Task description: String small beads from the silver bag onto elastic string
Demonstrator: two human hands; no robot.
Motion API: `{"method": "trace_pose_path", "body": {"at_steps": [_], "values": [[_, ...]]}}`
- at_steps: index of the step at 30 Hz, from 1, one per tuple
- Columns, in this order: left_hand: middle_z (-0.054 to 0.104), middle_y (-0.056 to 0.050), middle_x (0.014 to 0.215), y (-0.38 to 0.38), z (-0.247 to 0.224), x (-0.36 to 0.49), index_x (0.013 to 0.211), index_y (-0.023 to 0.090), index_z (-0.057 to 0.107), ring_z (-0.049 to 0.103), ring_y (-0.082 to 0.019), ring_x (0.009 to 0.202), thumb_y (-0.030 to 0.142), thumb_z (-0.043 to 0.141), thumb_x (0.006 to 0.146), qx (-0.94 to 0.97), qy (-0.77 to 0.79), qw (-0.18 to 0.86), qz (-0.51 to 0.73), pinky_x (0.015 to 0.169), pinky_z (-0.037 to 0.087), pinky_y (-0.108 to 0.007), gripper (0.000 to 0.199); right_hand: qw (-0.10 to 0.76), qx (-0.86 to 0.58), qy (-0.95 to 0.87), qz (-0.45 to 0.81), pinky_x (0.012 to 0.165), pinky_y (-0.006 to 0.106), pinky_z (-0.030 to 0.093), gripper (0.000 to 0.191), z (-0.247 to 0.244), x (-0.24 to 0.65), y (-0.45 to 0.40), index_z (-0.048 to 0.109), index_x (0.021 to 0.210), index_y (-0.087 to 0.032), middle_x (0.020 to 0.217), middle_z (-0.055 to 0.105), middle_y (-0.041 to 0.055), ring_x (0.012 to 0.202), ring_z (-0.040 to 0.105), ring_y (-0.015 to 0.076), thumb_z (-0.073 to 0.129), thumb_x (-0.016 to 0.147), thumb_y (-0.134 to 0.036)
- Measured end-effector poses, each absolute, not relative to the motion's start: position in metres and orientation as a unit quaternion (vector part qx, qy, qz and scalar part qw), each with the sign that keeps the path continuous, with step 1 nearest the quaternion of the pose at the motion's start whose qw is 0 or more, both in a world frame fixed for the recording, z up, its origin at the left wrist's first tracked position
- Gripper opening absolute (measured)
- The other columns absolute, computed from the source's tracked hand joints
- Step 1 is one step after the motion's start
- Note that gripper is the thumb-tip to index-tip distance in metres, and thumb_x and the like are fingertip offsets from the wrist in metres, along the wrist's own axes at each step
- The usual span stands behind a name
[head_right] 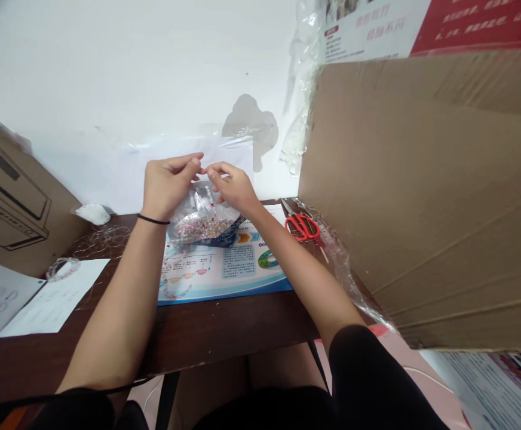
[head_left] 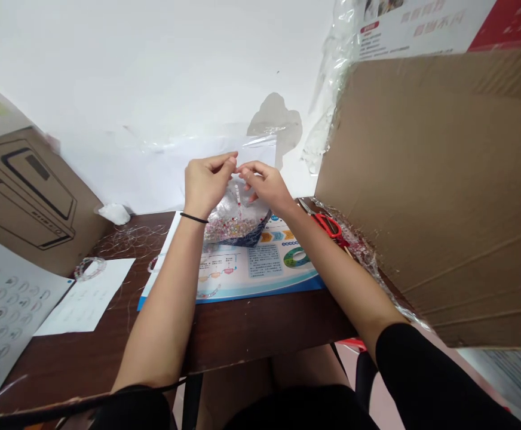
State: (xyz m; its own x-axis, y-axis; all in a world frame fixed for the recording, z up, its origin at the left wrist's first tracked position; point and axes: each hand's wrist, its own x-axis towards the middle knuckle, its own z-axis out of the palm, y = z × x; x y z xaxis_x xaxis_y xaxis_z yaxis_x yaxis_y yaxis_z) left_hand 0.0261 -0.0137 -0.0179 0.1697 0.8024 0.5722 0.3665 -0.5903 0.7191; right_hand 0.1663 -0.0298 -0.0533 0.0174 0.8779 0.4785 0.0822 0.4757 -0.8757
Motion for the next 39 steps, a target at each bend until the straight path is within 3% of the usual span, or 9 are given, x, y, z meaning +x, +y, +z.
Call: {"method": "trace_pose_path", "body": {"at_steps": [3,8,12,15,20,26,28,33,39], "values": [[0.074,-0.006,0.097,-0.018,-0.018,0.028,0.097,0.017,0.075,0.067,-0.017,0.088,0.035,0.059,0.084,0.768,0.358,0.195,0.494,0.081,0.053,-0.028,0.027,0.582,-0.381,-0.633,0.340,0.044,0.019,0.046,0.030,-0.058,0.161,-0.029,0.057,0.094,-0.021,0.075,0.054,-0.0014,0.056,0.051,0.0071,0.061,0.084,-0.048],[0.072,-0.005,0.100,-0.030,-0.014,0.030,0.097,0.020,0.074,0.065,-0.017,0.096,0.033,0.057,0.086,0.795,0.305,0.188,0.490,0.079,0.052,-0.027,0.024,0.577,-0.376,-0.630,0.360,0.040,0.019,0.042,0.041,-0.062,0.160,-0.027,0.055,0.082,-0.019,0.064,0.052,-0.0029,0.047,0.046,0.0059,0.055,0.083,-0.060],[0.069,-0.006,0.102,-0.042,-0.003,0.026,0.106,0.021,0.071,0.062,-0.020,0.101,0.026,0.055,0.087,0.798,0.316,0.232,0.457,0.079,0.051,-0.029,0.026,0.554,-0.387,-0.627,0.388,0.044,0.019,0.046,0.040,-0.058,0.164,-0.030,0.057,0.079,-0.017,0.066,0.056,-0.0013,0.051,0.048,0.0061,0.062,0.079,-0.057],[0.067,-0.006,0.100,-0.042,-0.001,0.021,0.116,0.021,0.066,0.061,-0.020,0.096,0.013,0.055,0.081,0.818,0.321,0.261,0.401,0.078,0.050,-0.031,0.037,0.563,-0.369,-0.625,0.396,0.052,0.020,0.051,0.038,-0.055,0.166,-0.032,0.059,0.082,-0.018,0.071,0.059,-0.0005,0.059,0.053,0.0072,0.064,0.078,-0.055],[0.062,-0.008,0.111,-0.019,-0.013,0.014,0.126,0.019,0.056,0.058,-0.016,0.089,0.006,0.052,0.073,0.806,0.348,0.191,0.439,0.080,0.047,-0.030,0.055,0.614,-0.339,-0.589,0.401,0.055,0.018,0.050,0.038,-0.051,0.166,-0.034,0.059,0.088,-0.019,0.087,0.063,0.0018,0.065,0.055,0.0065,0.063,0.079,-0.055],[0.070,-0.006,0.091,-0.005,-0.033,0.017,0.091,0.014,0.072,0.061,-0.018,0.082,0.023,0.055,0.079,0.862,0.306,0.281,0.292,0.078,0.047,-0.029,0.023,0.611,-0.337,-0.612,0.372,0.048,0.020,0.042,0.041,-0.053,0.164,-0.034,0.060,0.093,-0.020,0.091,0.066,0.0030,0.052,0.044,0.0041,0.060,0.080,-0.059],[0.071,-0.006,0.085,-0.002,-0.038,0.017,0.083,0.015,0.073,0.062,-0.018,0.081,0.030,0.056,0.081,0.853,0.322,0.286,0.296,0.076,0.048,-0.028,0.023,0.604,-0.337,-0.627,0.358,0.050,0.021,0.042,0.043,-0.051,0.165,-0.037,0.060,0.096,-0.020,0.097,0.066,0.0045,0.055,0.045,0.0045,0.058,0.081,-0.060],[0.072,-0.003,0.080,0.003,-0.044,0.014,0.085,0.018,0.076,0.063,-0.020,0.082,0.038,0.063,0.077,0.837,0.370,0.277,0.292,0.075,0.049,-0.029,0.025,0.615,-0.344,-0.637,0.313,0.051,0.022,0.041,0.043,-0.041,0.168,-0.044,0.059,0.102,-0.022,0.101,0.063,0.0050,0.059,0.047,0.0061,0.051,0.085,-0.061],[0.073,-0.005,0.092,-0.002,-0.032,0.012,0.089,0.017,0.076,0.064,-0.022,0.091,0.041,0.061,0.081,0.792,0.379,0.247,0.409,0.085,0.050,-0.033,0.029,0.636,-0.359,-0.623,0.281,0.053,0.022,0.040,0.045,-0.045,0.162,-0.041,0.058,0.088,-0.020,0.082,0.056,0.0018,0.064,0.049,0.0085,0.052,0.082,-0.064]]}}
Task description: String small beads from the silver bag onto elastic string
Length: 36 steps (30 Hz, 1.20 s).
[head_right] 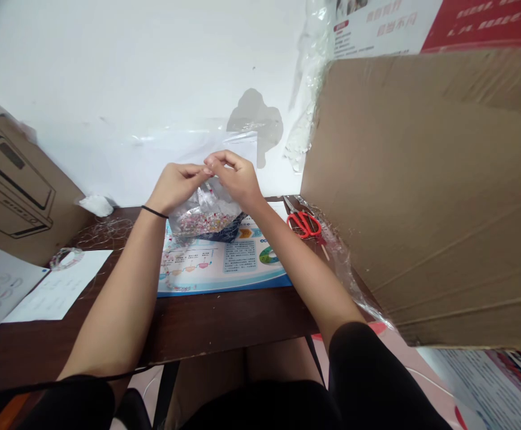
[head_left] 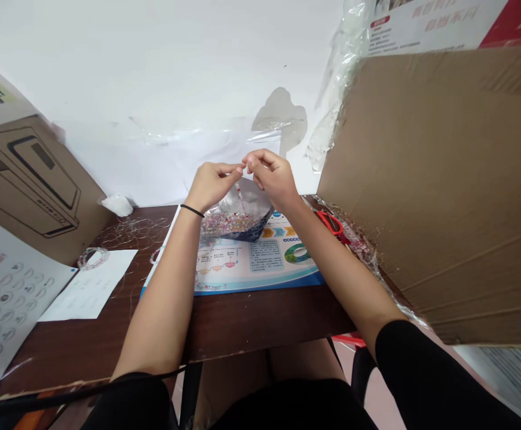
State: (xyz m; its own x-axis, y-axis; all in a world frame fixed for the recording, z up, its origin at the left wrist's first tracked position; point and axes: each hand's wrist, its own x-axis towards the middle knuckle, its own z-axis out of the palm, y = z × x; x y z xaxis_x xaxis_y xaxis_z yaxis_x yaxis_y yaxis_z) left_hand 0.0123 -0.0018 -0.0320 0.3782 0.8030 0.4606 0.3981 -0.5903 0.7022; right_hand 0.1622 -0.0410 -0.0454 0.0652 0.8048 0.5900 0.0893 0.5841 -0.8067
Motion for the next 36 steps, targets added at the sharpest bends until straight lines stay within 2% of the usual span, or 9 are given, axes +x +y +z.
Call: {"method": "trace_pose_path", "body": {"at_steps": [6,11,15,18,21,26,28,33,36], "values": [[0.071,-0.006,0.097,-0.008,-0.022,0.017,0.095,0.017,0.075,0.062,-0.020,0.093,0.039,0.060,0.083,0.760,0.397,0.194,0.476,0.095,0.046,-0.035,0.030,0.622,-0.410,-0.601,0.290,0.050,0.022,0.036,0.044,-0.054,0.155,-0.035,0.052,0.079,-0.021,0.070,0.050,-0.0013,0.060,0.045,0.0091,0.058,0.077,-0.065],[0.067,-0.007,0.097,-0.011,-0.021,0.018,0.098,0.017,0.074,0.061,-0.020,0.097,0.038,0.057,0.085,0.758,0.386,0.197,0.487,0.095,0.045,-0.036,0.030,0.580,-0.390,-0.618,0.359,0.048,0.022,0.035,0.038,-0.056,0.153,-0.037,0.053,0.093,-0.021,0.068,0.054,-0.0024,0.054,0.043,0.0079,0.060,0.081,-0.056],[0.065,-0.007,0.096,-0.018,-0.016,0.019,0.091,0.017,0.074,0.057,-0.022,0.106,0.035,0.055,0.087,0.769,0.376,0.217,0.469,0.092,0.046,-0.034,0.026,0.550,-0.372,-0.645,0.378,0.046,0.022,0.031,0.034,-0.058,0.154,-0.039,0.056,0.104,-0.021,0.068,0.057,-0.0030,0.049,0.038,0.0067,0.058,0.084,-0.048],[0.064,-0.007,0.097,-0.023,-0.014,0.020,0.085,0.016,0.073,0.058,-0.022,0.103,0.033,0.056,0.086,0.777,0.367,0.228,0.458,0.088,0.048,-0.034,0.024,0.504,-0.363,-0.684,0.381,0.048,0.022,0.032,0.026,-0.061,0.154,-0.038,0.061,0.089,-0.018,0.069,0.058,-0.0017,0.050,0.038,0.0060,0.056,0.087,-0.043],[0.064,-0.008,0.100,-0.024,-0.015,0.021,0.088,0.016,0.073,0.061,-0.020,0.091,0.033,0.058,0.084,0.794,0.362,0.247,0.422,0.080,0.050,-0.034,0.023,0.464,-0.379,-0.721,0.347,0.052,0.023,0.033,0.031,-0.066,0.153,-0.036,0.061,0.072,-0.016,0.065,0.057,-0.0007,0.054,0.043,0.0071,0.051,0.089,-0.040],[0.066,-0.007,0.094,-0.018,-0.017,0.016,0.124,0.018,0.061,0.062,-0.017,0.079,0.022,0.054,0.082,0.783,0.404,0.297,0.369,0.073,0.049,-0.032,0.042,0.520,-0.382,-0.714,0.272,0.060,0.023,0.039,0.032,-0.067,0.158,-0.030,0.062,0.073,-0.017,0.072,0.062,0.0008,0.065,0.051,0.0097,0.052,0.088,-0.043],[0.066,-0.006,0.089,-0.019,-0.016,0.013,0.129,0.019,0.057,0.063,-0.017,0.078,0.018,0.052,0.082,0.771,0.427,0.320,0.346,0.072,0.049,-0.031,0.047,0.542,-0.361,-0.712,0.264,0.065,0.024,0.042,0.029,-0.066,0.160,-0.028,0.063,0.077,-0.017,0.077,0.064,0.0012,0.071,0.054,0.0105,0.054,0.087,-0.043],[0.067,-0.006,0.076,-0.023,-0.015,0.012,0.110,0.017,0.065,0.062,-0.018,0.072,0.016,0.054,0.078,0.807,0.404,0.365,0.231,0.067,0.045,-0.029,0.034,0.604,-0.362,-0.660,0.261,0.069,0.025,0.046,0.026,-0.059,0.162,-0.030,0.063,0.083,-0.018,0.086,0.066,0.0035,0.079,0.058,0.0116,0.053,0.087,-0.041],[0.061,-0.003,0.062,-0.017,-0.022,0.012,0.092,0.016,0.068,0.057,-0.016,0.062,0.017,0.054,0.076,0.811,0.409,0.353,0.225,0.062,0.042,-0.029,0.021,0.634,-0.371,-0.626,0.262,0.066,0.024,0.047,0.027,-0.051,0.163,-0.034,0.063,0.086,-0.018,0.092,0.065,0.0050,0.081,0.059,0.0118,0.052,0.088,-0.043]]}}
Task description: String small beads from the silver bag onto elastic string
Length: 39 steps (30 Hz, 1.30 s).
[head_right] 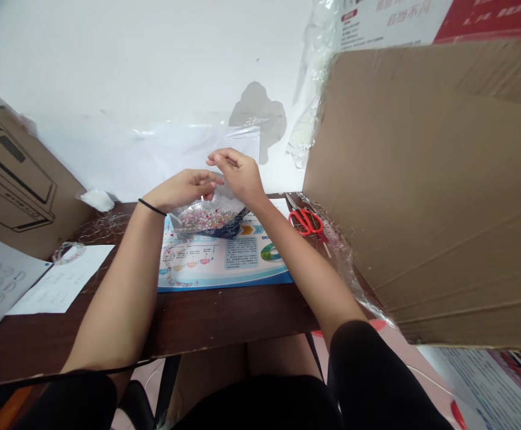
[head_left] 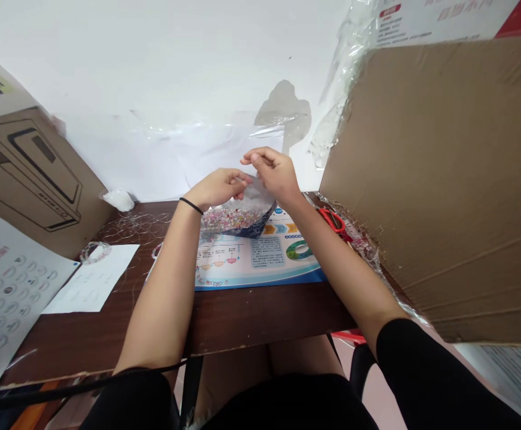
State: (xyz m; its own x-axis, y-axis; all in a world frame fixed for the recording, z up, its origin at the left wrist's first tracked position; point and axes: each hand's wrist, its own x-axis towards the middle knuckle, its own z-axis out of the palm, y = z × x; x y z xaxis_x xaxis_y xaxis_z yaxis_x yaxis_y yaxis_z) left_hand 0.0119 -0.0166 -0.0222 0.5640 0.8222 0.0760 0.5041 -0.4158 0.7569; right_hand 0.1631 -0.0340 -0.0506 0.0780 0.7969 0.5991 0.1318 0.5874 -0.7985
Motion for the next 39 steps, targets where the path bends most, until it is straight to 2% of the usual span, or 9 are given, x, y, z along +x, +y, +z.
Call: {"method": "trace_pose_path", "body": {"at_steps": [4,7,10,16,23,27,31,35,39], "values": [[0.058,-0.003,0.065,-0.004,-0.030,0.008,0.071,0.015,0.064,0.053,-0.014,0.060,0.019,0.053,0.077,0.805,0.420,0.339,0.245,0.061,0.039,-0.028,0.013,0.643,-0.366,-0.616,0.269,0.060,0.023,0.046,0.030,-0.044,0.166,-0.039,0.062,0.087,-0.018,0.092,0.064,0.0059,0.077,0.057,0.0110,0.052,0.089,-0.047],[0.062,-0.006,0.082,-0.003,-0.029,0.005,0.084,0.015,0.062,0.057,-0.014,0.074,0.021,0.056,0.079,0.782,0.410,0.364,0.299,0.066,0.043,-0.026,0.010,0.604,-0.358,-0.648,0.295,0.057,0.021,0.043,0.032,-0.042,0.169,-0.041,0.061,0.085,-0.017,0.085,0.063,0.0043,0.072,0.054,0.0096,0.054,0.087,-0.048],[0.063,-0.005,0.094,-0.007,-0.027,0.003,0.104,0.017,0.056,0.059,-0.014,0.084,0.025,0.060,0.080,0.765,0.328,0.437,0.341,0.074,0.046,-0.027,0.026,0.538,-0.344,-0.695,0.330,0.051,0.019,0.037,0.029,-0.039,0.173,-0.044,0.062,0.084,-0.015,0.074,0.059,0.0009,0.062,0.048,0.0069,0.058,0.086,-0.044],[0.045,0.001,0.062,-0.021,-0.025,-0.004,0.075,0.016,0.056,0.041,-0.008,0.052,0.032,0.053,0.085,0.773,0.317,0.490,0.248,0.054,0.038,-0.022,0.019,0.528,-0.358,-0.679,0.363,0.043,0.020,0.026,0.023,-0.033,0.192,-0.056,0.061,0.090,-0.016,0.078,0.064,0.0014,0.049,0.033,0.0040,0.056,0.088,-0.038],[0.027,0.005,0.049,-0.049,-0.052,-0.047,0.076,0.018,0.055,0.021,-0.008,0.042,0.035,0.047,0.089,0.749,0.402,0.472,0.234,0.044,0.014,-0.022,0.023,0.380,-0.381,-0.709,0.456,0.046,0.021,0.026,0.017,-0.064,0.230,-0.088,0.061,0.084,-0.017,0.055,0.044,-0.0054,0.049,0.034,0.0054,0.053,0.090,-0.031],[0.034,0.005,0.051,-0.064,-0.089,-0.050,0.079,0.018,0.055,0.026,-0.009,0.043,0.033,0.044,0.090,0.753,0.425,0.436,0.250,0.045,0.021,-0.022,0.022,0.231,-0.419,-0.772,0.418,0.052,0.023,0.033,0.019,-0.092,0.236,-0.097,0.066,0.093,-0.017,0.066,0.054,-0.0014,0.054,0.041,0.0074,0.051,0.088,-0.028],[0.056,-0.001,0.067,-0.076,-0.119,-0.036,0.076,0.016,0.059,0.049,-0.013,0.059,0.023,0.042,0.087,0.823,0.419,0.288,0.252,0.057,0.036,-0.024,0.021,0.064,-0.453,-0.833,0.313,0.062,0.027,0.042,0.029,-0.108,0.235,-0.100,0.069,0.103,-0.018,0.075,0.065,0.0029,0.063,0.053,0.0119,0.054,0.078,-0.014],[0.060,-0.002,0.068,-0.087,-0.133,-0.027,0.088,0.017,0.059,0.057,-0.016,0.053,0.027,0.036,0.092,0.802,0.474,0.278,0.235,0.053,0.038,-0.025,0.025,0.075,-0.422,-0.870,0.246,0.078,0.031,0.048,0.053,-0.109,0.232,-0.107,0.067,0.113,-0.019,0.103,0.068,0.0076,0.087,0.061,0.0178,0.049,0.066,0.000],[0.062,-0.003,0.070,-0.091,-0.140,-0.022,0.094,0.017,0.056,0.060,-0.020,0.062,0.020,0.037,0.091,0.827,0.470,0.183,0.247,0.062,0.039,-0.029,0.020,0.124,-0.384,-0.900,0.165,0.096,0.039,0.043,0.063,-0.110,0.219,-0.115,0.066,0.112,-0.022,0.124,0.061,0.0072,0.114,0.053,0.0237,0.047,0.059,0.005]]}}
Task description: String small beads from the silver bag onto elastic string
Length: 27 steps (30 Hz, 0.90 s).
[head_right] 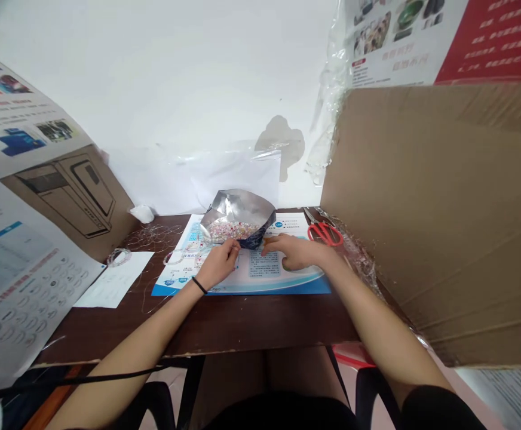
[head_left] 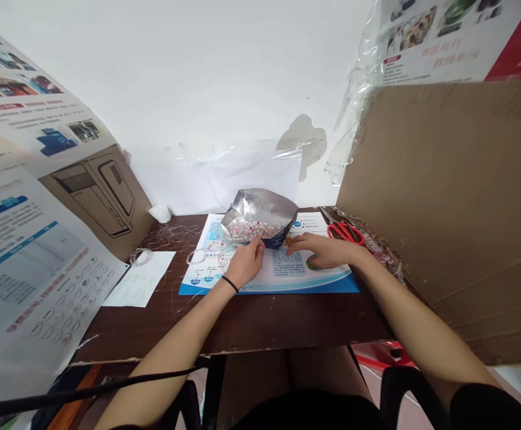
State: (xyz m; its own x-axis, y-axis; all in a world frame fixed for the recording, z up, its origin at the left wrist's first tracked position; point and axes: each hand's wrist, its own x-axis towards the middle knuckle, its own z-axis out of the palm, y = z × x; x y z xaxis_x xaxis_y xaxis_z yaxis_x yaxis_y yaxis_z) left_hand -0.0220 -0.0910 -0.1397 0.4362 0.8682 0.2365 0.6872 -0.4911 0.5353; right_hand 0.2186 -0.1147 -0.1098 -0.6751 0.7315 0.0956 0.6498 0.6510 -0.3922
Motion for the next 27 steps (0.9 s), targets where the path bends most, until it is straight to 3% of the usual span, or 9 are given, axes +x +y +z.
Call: {"method": "trace_pose_path", "body": {"at_steps": [2,4,7,9,13,17,20,23,27], "values": [[0.062,-0.004,0.071,-0.091,-0.141,-0.020,0.093,0.017,0.055,0.060,-0.020,0.065,0.018,0.039,0.090,0.832,0.464,0.175,0.247,0.062,0.038,-0.029,0.016,0.179,-0.400,-0.889,0.129,0.096,0.043,0.041,0.047,-0.116,0.205,-0.117,0.066,0.103,-0.020,0.115,0.064,0.0085,0.109,0.054,0.0245,0.046,0.066,0.002],[0.061,-0.003,0.069,-0.092,-0.140,-0.020,0.091,0.018,0.053,0.058,-0.019,0.063,0.018,0.041,0.090,0.833,0.452,0.200,0.249,0.060,0.036,-0.028,0.012,0.260,-0.422,-0.857,0.143,0.092,0.041,0.043,0.026,-0.126,0.187,-0.118,0.062,0.102,-0.016,0.106,0.065,0.0111,0.103,0.056,0.0241,0.050,0.079,-0.012],[0.059,0.000,0.066,-0.094,-0.138,-0.019,0.088,0.018,0.052,0.054,-0.016,0.058,0.019,0.043,0.089,0.832,0.429,0.241,0.256,0.057,0.034,-0.026,0.009,0.330,-0.432,-0.797,0.264,0.078,0.034,0.046,0.024,-0.148,0.164,-0.117,0.052,0.107,-0.016,0.093,0.066,0.0075,0.085,0.060,0.0189,0.051,0.087,-0.030],[0.057,0.001,0.063,-0.095,-0.137,-0.020,0.085,0.018,0.053,0.052,-0.014,0.055,0.020,0.045,0.088,0.837,0.414,0.258,0.249,0.055,0.033,-0.025,0.009,0.332,-0.425,-0.785,0.306,0.068,0.029,0.043,0.018,-0.160,0.155,-0.116,0.050,0.102,-0.017,0.075,0.062,0.0010,0.069,0.057,0.0151,0.044,0.091,-0.030],[0.058,0.002,0.062,-0.092,-0.131,-0.026,0.082,0.018,0.057,0.052,-0.013,0.057,0.025,0.048,0.087,0.860,0.371,0.264,0.229,0.056,0.035,-0.024,0.012,0.337,-0.432,-0.791,0.271,0.062,0.025,0.035,0.018,-0.170,0.150,-0.113,0.053,0.080,-0.017,0.070,0.055,-0.0002,0.066,0.049,0.0129,0.044,0.091,-0.029],[0.065,-0.005,0.085,-0.074,-0.117,-0.050,0.085,0.017,0.060,0.058,-0.018,0.079,0.035,0.048,0.088,0.835,0.407,0.115,0.354,0.071,0.042,-0.028,0.021,0.321,-0.437,-0.795,0.273,0.064,0.025,0.035,0.015,-0.163,0.152,-0.114,0.056,0.081,-0.017,0.069,0.055,-0.0010,0.064,0.048,0.0115,0.046,0.089,-0.024],[0.065,-0.008,0.090,-0.050,-0.113,-0.076,0.093,0.017,0.059,0.058,-0.021,0.083,0.025,0.042,0.087,0.735,0.541,0.041,0.406,0.077,0.043,-0.032,0.020,0.300,-0.442,-0.793,0.293,0.063,0.024,0.035,0.015,-0.157,0.154,-0.115,0.057,0.081,-0.016,0.066,0.054,-0.0015,0.061,0.047,0.0111,0.047,0.089,-0.025],[0.063,-0.016,0.104,-0.029,-0.122,-0.097,0.099,0.012,0.061,0.055,-0.031,0.104,0.019,0.054,0.073,0.723,0.627,0.031,0.290,0.091,0.041,-0.039,0.027,0.290,-0.429,-0.793,0.321,0.062,0.024,0.037,0.018,-0.156,0.156,-0.115,0.058,0.085,-0.016,0.067,0.057,-0.0006,0.061,0.050,0.0114,0.045,0.091,-0.028],[0.059,-0.019,0.113,-0.021,-0.136,-0.104,0.098,0.013,0.068,0.049,-0.038,0.115,0.031,0.061,0.070,0.744,0.637,0.074,0.187,0.094,0.041,-0.043,0.034,0.288,-0.422,-0.795,0.326,0.063,0.024,0.039,0.018,-0.158,0.157,-0.112,0.059,0.086,-0.016,0.067,0.059,-0.0001,0.062,0.052,0.0117,0.046,0.090,-0.027]]}}
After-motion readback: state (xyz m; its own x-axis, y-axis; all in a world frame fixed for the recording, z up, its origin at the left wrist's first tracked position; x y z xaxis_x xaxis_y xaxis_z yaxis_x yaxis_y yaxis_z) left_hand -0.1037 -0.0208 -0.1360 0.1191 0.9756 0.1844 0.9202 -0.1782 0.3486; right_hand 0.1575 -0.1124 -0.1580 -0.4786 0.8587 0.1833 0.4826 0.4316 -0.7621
